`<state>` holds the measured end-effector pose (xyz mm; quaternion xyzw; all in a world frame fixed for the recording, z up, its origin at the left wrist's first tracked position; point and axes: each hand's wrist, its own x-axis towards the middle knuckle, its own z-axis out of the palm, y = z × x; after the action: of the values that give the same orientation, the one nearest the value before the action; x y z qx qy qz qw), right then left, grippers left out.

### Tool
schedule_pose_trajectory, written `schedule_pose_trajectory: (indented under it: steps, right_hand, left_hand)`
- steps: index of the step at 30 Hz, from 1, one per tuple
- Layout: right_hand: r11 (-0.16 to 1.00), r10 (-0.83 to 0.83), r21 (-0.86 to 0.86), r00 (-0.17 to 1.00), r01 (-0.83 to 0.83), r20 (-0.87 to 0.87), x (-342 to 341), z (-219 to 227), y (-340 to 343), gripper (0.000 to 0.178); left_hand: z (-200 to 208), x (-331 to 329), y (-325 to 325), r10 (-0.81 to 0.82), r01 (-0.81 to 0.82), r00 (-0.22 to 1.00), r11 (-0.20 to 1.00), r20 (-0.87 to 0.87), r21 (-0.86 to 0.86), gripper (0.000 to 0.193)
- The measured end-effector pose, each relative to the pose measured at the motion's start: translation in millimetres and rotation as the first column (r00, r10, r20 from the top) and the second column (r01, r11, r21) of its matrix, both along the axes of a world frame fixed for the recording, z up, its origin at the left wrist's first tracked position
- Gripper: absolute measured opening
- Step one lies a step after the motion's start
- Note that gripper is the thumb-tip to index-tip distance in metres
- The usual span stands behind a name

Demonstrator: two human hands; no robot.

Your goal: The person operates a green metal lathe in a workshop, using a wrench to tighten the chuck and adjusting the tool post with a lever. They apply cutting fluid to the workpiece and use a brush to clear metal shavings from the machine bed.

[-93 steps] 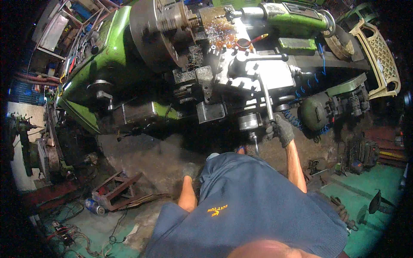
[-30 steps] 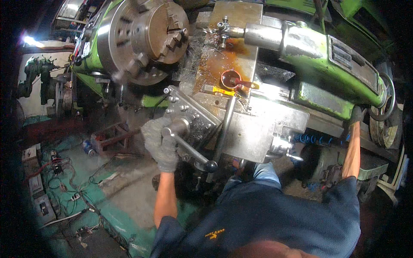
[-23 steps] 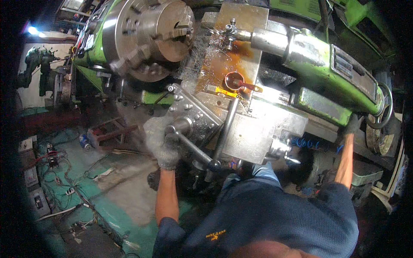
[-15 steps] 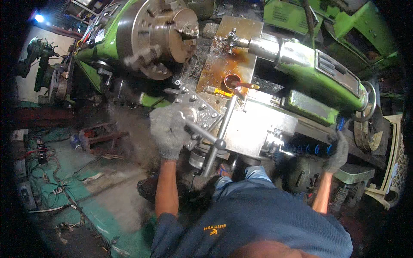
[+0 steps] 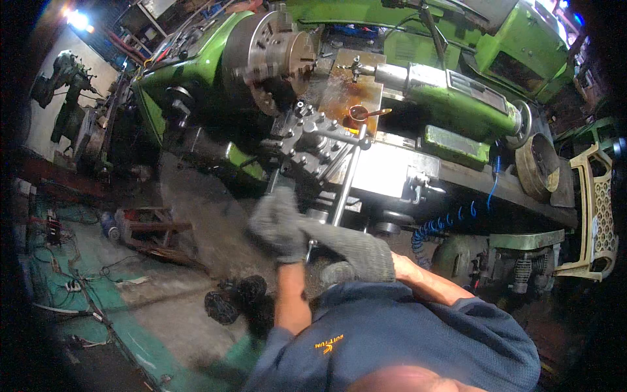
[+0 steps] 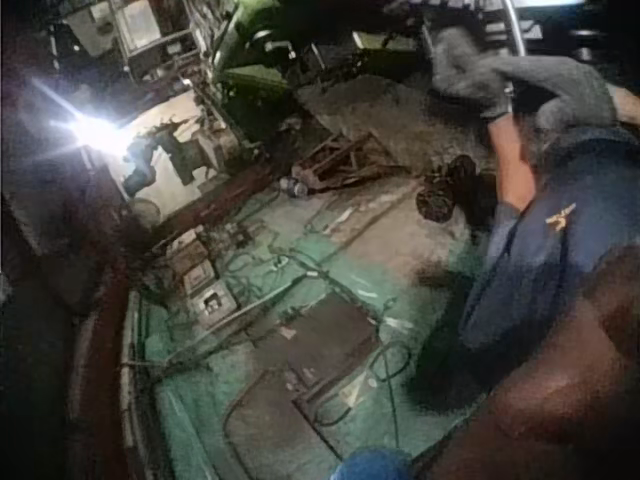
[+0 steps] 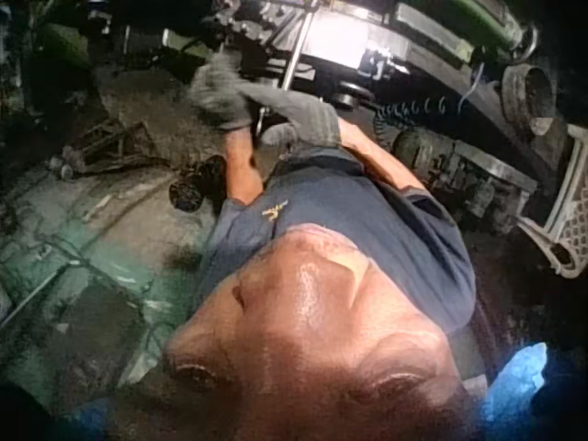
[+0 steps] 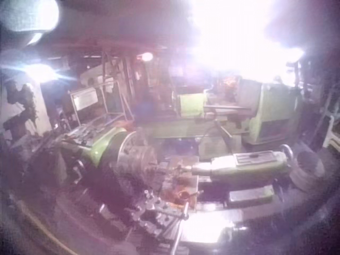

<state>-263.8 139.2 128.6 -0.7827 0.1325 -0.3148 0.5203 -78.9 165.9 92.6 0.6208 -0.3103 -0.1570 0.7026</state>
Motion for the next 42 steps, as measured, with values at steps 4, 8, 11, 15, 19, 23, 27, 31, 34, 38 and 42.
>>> schedule_pose_trajectory:
  steps: [4, 8, 11, 15, 19, 23, 27, 31, 34, 38, 42]
  right_hand:
    - [0.882, 0.207, 0.464, 0.949, -0.076, -0.238, -50.8, -31.2, 28.9, 0.049]
    - [0.774, -0.038, 0.523, 0.850, 0.357, -0.525, -155.1, -56.9, 59.7, 0.034]
    - [0.574, 0.020, 0.652, 0.788, 0.495, -0.615, -219.7, -85.0, 110.3, 0.029]
    - [0.529, 0.065, 0.730, 0.836, 0.433, -0.544, -206.7, -75.5, 163.2, 0.036]
    - [0.449, 0.010, 0.756, 0.843, 0.477, -0.538, -200.9, -40.8, 178.1, 0.051]
    - [0.649, 0.003, 0.591, 0.775, 0.479, -0.632, -194.1, -47.9, 176.5, 0.058]
    - [0.590, 0.058, 0.637, 0.761, 0.496, -0.646, -207.1, -54.2, 183.1, 0.070]
    - [0.601, 0.069, 0.610, 0.727, 0.516, -0.683, -209.5, -22.4, 187.7, 0.073]
    - [0.662, 0.014, 0.561, 0.740, 0.497, -0.672, -200.3, -40.4, 187.3, 0.076]
    - [0.707, 0.011, 0.510, 0.714, 0.489, -0.700, -198.2, -56.4, 185.1, 0.085]
    - [0.745, 0.022, 0.522, 0.766, 0.417, -0.643, -195.8, -57.4, 179.4, 0.091]
  left_hand:
    - [-13.9, 66.4, 55.9, 0.292, -0.297, 0.953, 0.953, -0.081, -0.055, 0.019]
    - [-29.1, 166.3, 132.2, 0.433, -0.435, 0.898, 0.901, 0.081, -0.002, 0.025]
    - [-59.9, 193.7, 182.5, 0.414, -0.419, 0.908, 0.897, 0.060, 0.140, 0.026]
    - [-183.1, 229.6, 267.9, 0.340, -0.354, 0.934, 0.856, 0.105, 0.377, 0.034]
    - [-275.3, 198.2, 324.4, 0.137, -0.490, 0.852, 0.550, 0.506, 0.677, 0.032]
    - [-336.7, 155.7, 376.4, -0.013, -0.077, 0.997, -0.177, 0.076, 0.981, 0.039]
    - [-361.0, 87.6, 430.5, -0.268, 0.021, 0.955, -0.369, -0.128, 0.929, 0.046]
    - [-376.2, 64.3, 454.7, -0.424, -0.026, 0.889, -0.421, -0.172, 0.907, 0.054]
    - [-389.0, 57.5, 466.4, -0.462, -0.044, 0.868, -0.437, -0.182, 0.899, 0.061]
    - [-391.1, 69.2, 455.6, -0.508, -0.122, 0.855, -0.395, -0.105, 0.911, 0.070]
    - [-363.2, 74.3, 403.6, -0.561, -0.193, 0.828, -0.294, -0.006, 0.936, 0.083]
